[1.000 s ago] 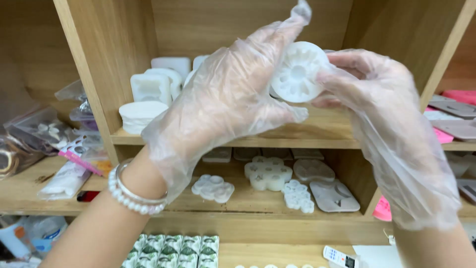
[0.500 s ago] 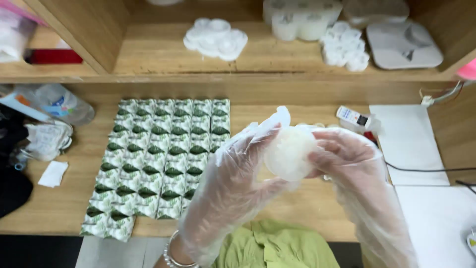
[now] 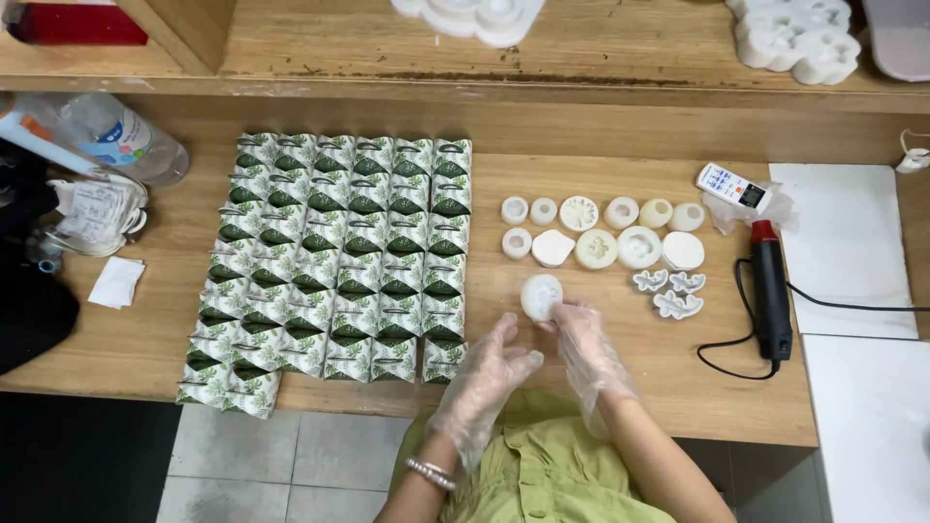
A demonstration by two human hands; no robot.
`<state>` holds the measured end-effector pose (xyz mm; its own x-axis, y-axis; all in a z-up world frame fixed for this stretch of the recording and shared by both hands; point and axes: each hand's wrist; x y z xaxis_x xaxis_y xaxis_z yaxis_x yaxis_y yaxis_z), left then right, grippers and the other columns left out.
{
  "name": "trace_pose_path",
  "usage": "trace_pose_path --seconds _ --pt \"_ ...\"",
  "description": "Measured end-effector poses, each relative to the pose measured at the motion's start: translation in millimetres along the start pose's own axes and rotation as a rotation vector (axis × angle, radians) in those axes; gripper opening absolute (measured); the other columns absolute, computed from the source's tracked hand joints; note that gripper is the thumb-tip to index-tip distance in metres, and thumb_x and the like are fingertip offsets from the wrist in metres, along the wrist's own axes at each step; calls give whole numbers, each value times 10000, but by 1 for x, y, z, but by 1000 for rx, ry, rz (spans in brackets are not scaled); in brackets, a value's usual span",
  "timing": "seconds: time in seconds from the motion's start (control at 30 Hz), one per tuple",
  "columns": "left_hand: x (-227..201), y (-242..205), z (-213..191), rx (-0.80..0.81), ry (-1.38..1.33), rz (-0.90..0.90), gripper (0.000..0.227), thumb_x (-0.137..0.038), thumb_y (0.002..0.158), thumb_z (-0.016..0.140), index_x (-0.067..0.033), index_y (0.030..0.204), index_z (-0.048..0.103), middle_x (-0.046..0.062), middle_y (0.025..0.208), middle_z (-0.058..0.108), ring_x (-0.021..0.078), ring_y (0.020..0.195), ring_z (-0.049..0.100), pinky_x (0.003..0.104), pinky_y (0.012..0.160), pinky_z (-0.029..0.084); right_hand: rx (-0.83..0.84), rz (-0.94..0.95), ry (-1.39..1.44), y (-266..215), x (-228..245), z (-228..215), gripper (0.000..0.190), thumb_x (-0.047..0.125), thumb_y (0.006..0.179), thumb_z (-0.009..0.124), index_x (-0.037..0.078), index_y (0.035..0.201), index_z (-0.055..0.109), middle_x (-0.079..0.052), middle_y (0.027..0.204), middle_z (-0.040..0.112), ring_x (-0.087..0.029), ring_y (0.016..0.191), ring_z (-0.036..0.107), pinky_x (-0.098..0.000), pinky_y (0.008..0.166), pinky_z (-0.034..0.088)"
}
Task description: Organizing and inspecting various silicone candle molds on a shelf and workbench.
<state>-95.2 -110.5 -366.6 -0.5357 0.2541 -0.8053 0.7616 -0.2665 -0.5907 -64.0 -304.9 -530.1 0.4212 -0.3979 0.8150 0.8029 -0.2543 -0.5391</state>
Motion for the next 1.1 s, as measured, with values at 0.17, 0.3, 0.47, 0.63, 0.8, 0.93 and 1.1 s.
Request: trace_pose_path --seconds 0.17,0.3,0.47,0.63,0.8,0.93,1.1 --pt "60 62 15 110 -421 -17 937 -246 876 759 -55 1607 206 205 1509 494 237 1346 536 340 1064 472 -42 -1 -26 40 -29 9 321 25 884 570 -111 1173 534 -194 1029 680 -256 873 727 -285 732 630" --pt "118 126 26 146 -424 88 942 -200 860 761 -106 1626 221 194 1433 528 236 1264 545 299 1002 483 -125 17 -186 37 -15 34 316 22 879 565 -109 1167 556 -180 994 695 -255 857 733 -294 687 633" --pt "107 128 18 177 -483 19 900 -178 871 682 -151 1641 217 101 1135 643 93 868 616 256 706 504 -174 51 -263 57 -28 39 311 48 888 602 -135 1139 624 -224 1009 733 -262 826 742 -319 643 625" --pt "115 139 12 173 -529 -30 945 -89 874 628 -131 1650 91 58 1113 663 63 795 612 225 669 513 -187 10 -243 54 -28 47 314 68 885 630 -97 1148 578 -188 992 728 -237 820 749 -327 667 641" --pt "137 164 9 207 -519 54 1013 33 827 584 -135 1658 30 49 1131 634 77 762 550 217 595 463 -174 26 -345 21 10 63 320 120 894 669 -82 1130 593 -183 917 743 -241 745 733 -357 625 616" --pt "141 172 8 337 -714 11 1015 20 862 587 -159 1666 -5 41 1045 648 77 789 627 213 657 529 -95 -73 -641 4 34 61 260 171 874 709 -65 972 665 -188 817 723 -246 671 705 -387 596 584" --pt "80 126 3 288 -624 -87 1010 -74 896 681 -155 1646 9 28 902 664 86 694 595 240 570 454 -47 -128 -804 7 38 51 200 177 864 681 -20 899 687 -192 729 703 -286 666 726 -422 613 565"
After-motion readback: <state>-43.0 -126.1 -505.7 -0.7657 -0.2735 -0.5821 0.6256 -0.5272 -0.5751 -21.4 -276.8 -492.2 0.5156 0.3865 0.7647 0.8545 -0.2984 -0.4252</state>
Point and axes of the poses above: each hand's wrist, its own y-axis towards the middle knuckle, its own z-axis out of the palm, x = y × z
